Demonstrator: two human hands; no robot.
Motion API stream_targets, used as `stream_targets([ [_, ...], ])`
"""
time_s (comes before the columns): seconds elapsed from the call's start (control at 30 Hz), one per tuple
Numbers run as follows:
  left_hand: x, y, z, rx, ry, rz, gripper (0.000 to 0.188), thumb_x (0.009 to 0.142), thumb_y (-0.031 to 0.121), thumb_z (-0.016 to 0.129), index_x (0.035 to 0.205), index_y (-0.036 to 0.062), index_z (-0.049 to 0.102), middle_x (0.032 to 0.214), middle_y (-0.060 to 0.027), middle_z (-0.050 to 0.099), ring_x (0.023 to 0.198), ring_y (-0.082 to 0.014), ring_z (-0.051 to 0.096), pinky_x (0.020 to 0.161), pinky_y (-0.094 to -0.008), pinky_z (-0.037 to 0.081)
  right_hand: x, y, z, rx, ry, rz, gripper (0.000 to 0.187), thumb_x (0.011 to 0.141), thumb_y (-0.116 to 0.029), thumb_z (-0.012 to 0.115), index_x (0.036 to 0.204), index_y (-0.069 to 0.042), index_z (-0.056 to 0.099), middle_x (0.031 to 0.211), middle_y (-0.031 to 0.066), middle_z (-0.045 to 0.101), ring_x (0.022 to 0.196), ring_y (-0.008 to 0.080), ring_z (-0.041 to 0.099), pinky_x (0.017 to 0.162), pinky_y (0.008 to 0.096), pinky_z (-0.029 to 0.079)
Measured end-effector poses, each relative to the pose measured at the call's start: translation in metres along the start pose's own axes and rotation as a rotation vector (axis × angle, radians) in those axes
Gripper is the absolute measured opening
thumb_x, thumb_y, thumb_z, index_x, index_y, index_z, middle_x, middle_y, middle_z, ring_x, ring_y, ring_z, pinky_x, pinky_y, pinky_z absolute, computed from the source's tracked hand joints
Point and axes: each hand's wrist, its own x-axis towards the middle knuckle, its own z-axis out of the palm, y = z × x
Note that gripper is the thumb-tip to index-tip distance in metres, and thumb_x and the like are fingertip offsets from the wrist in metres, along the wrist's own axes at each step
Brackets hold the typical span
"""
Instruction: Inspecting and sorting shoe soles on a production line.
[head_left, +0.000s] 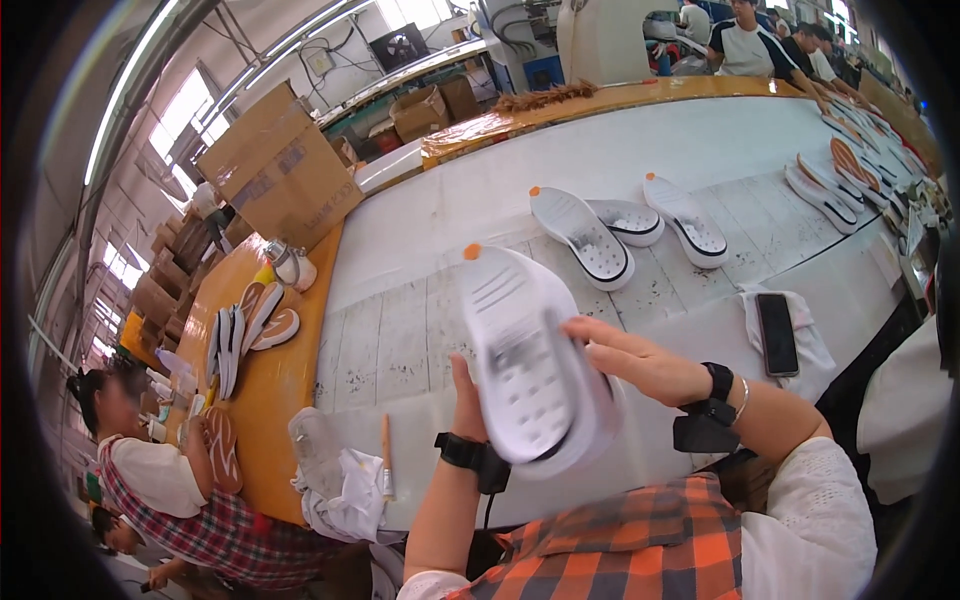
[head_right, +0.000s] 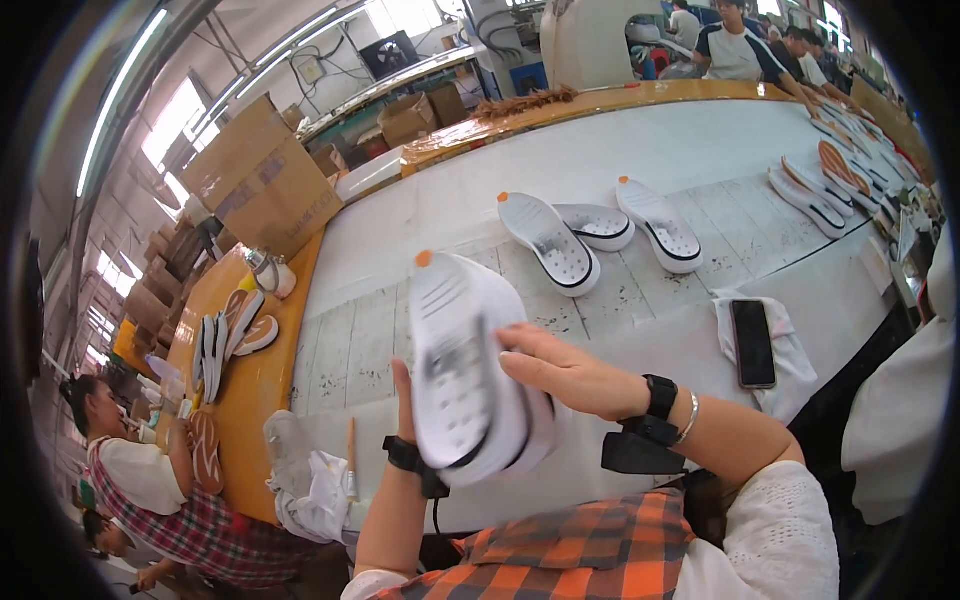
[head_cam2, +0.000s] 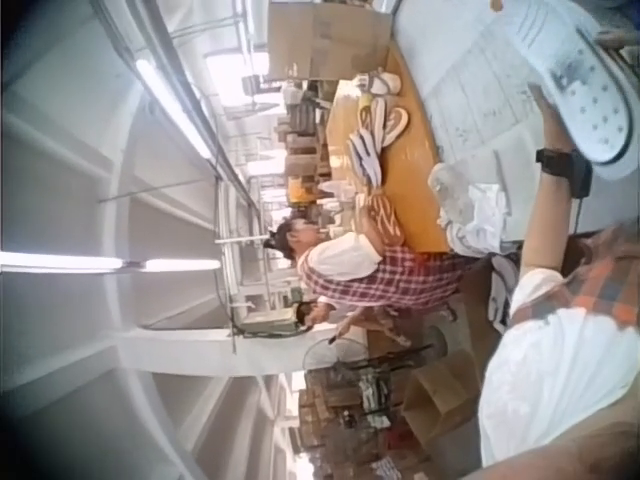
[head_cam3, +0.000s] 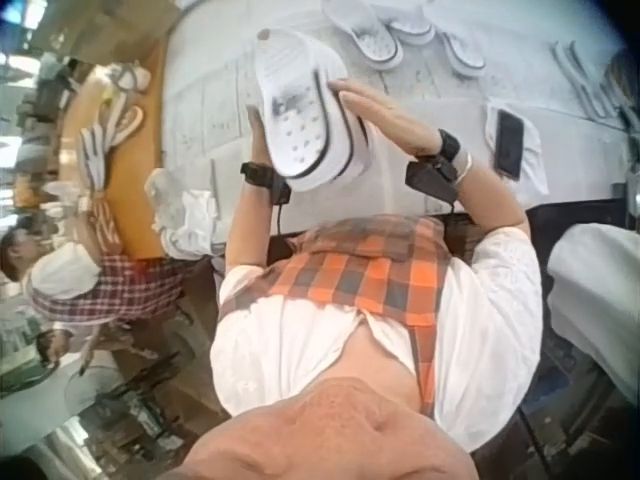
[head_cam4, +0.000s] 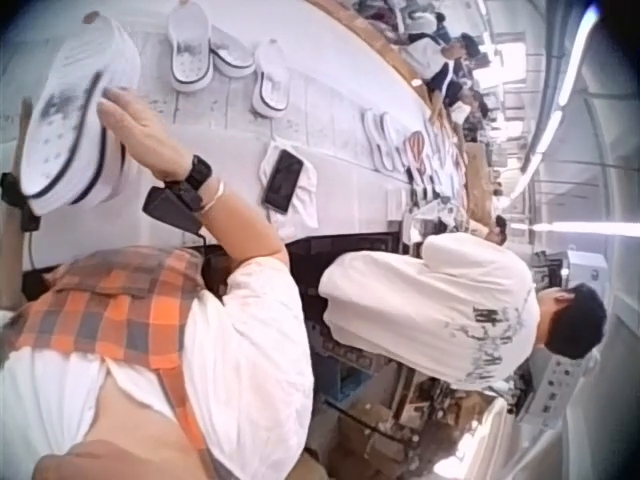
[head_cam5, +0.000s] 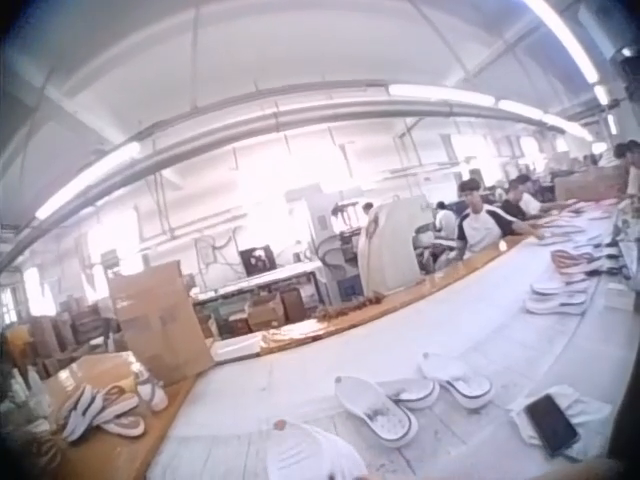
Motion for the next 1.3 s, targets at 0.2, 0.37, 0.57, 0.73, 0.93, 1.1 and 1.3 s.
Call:
stream_targets([
  [0.2, 0.002, -0.018, -0.029, -0.232, -0.014, 0.101, 0.086, 0.073, 0.069, 0.043, 0.131, 0.0062, 0.035, 0.124, -0.0133, 0.047, 0.11, -0.0301, 0.048, 0.094, -0.0422, 0.04, -0.001, 0.033, -0.008, 0.597, 0.084, -0.095, 0.033, 0.089, -0.017, 0.045, 0.117, -0.002, 0.051, 0.121, 0.0072, 0.05, 0.104, 0.0147, 0.047, 0.087, 0.0304, 0.039],
  [0.37, -0.01, -0.069, -0.093, -0.216, 0.107, 0.119, 0.082, 0.073, 0.065, 0.046, 0.13, 0.0064, 0.036, 0.123, -0.0133, 0.048, 0.108, -0.0302, 0.049, 0.093, -0.0422, 0.041, -0.025, 0.074, 0.013, 0.539, -0.173, 0.073, 0.058, 0.086, -0.019, 0.054, 0.136, -0.006, 0.028, 0.132, 0.0082, 0.037, 0.114, 0.0178, 0.043, 0.094, 0.0316, 0.037],
  [0.57, -0.017, -0.043, -0.067, 0.162, 0.251, -0.054, 0.055, 0.081, 0.046, 0.051, 0.119, 0.0062, 0.049, 0.113, -0.0097, 0.055, 0.097, -0.0223, 0.055, 0.083, -0.0352, 0.046, -0.041, 0.091, 0.031, 0.289, -0.04, -0.051, 0.101, 0.068, -0.019, 0.075, 0.141, -0.008, 0.005, 0.138, 0.0128, 0.027, 0.126, 0.0211, 0.029, 0.103, 0.0348, 0.025],
  [0.73, -0.035, -0.026, -0.041, 0.457, 0.224, -0.158, 0.038, 0.09, 0.027, 0.049, 0.119, 0.0028, 0.046, 0.102, -0.0031, 0.056, 0.09, -0.0102, 0.054, 0.075, -0.0252, 0.047, -0.043, 0.088, 0.02, 0.251, -0.014, -0.058, 0.1, 0.068, -0.019, 0.075, 0.14, -0.007, 0.007, 0.138, 0.0122, 0.028, 0.125, 0.0209, 0.029, 0.102, 0.0344, 0.025],
  [0.93, -0.03, -0.045, -0.062, 0.325, 0.17, -0.145, 0.038, 0.09, 0.027, 0.048, 0.12, 0.0024, 0.045, 0.106, -0.0057, 0.057, 0.092, -0.015, 0.057, 0.079, -0.0308, 0.048, -0.043, 0.089, 0.018, 0.288, -0.035, -0.043, 0.099, 0.068, -0.021, 0.075, 0.14, -0.006, 0.009, 0.137, 0.012, 0.029, 0.125, 0.021, 0.03, 0.102, 0.0343, 0.025],
  [1.1, -0.032, -0.063, -0.076, 0.043, 0.006, -0.143, 0.036, 0.09, 0.024, 0.047, 0.117, 0.0007, 0.048, 0.11, -0.0095, 0.057, 0.097, -0.0192, 0.057, 0.082, -0.0326, 0.047, -0.044, 0.081, 0.017, 0.223, -0.045, -0.022, 0.096, 0.069, -0.02, 0.074, 0.14, -0.005, 0.011, 0.137, 0.0123, 0.029, 0.124, 0.0209, 0.031, 0.102, 0.0345, 0.025],
  [1.3, -0.035, -0.071, -0.048, -0.354, 0.084, -0.213, 0.029, 0.087, 0.021, 0.051, 0.11, 0.0046, 0.054, 0.101, -0.0074, 0.062, 0.088, -0.0174, 0.061, 0.079, -0.0298, 0.049, -0.051, 0.084, 0.021, 0.251, 0.214, -0.113, 0.09, 0.069, -0.011, 0.07, 0.138, -0.003, 0.014, 0.131, 0.0101, 0.037, 0.12, 0.0187, 0.036, 0.1, 0.0335, 0.029],
])
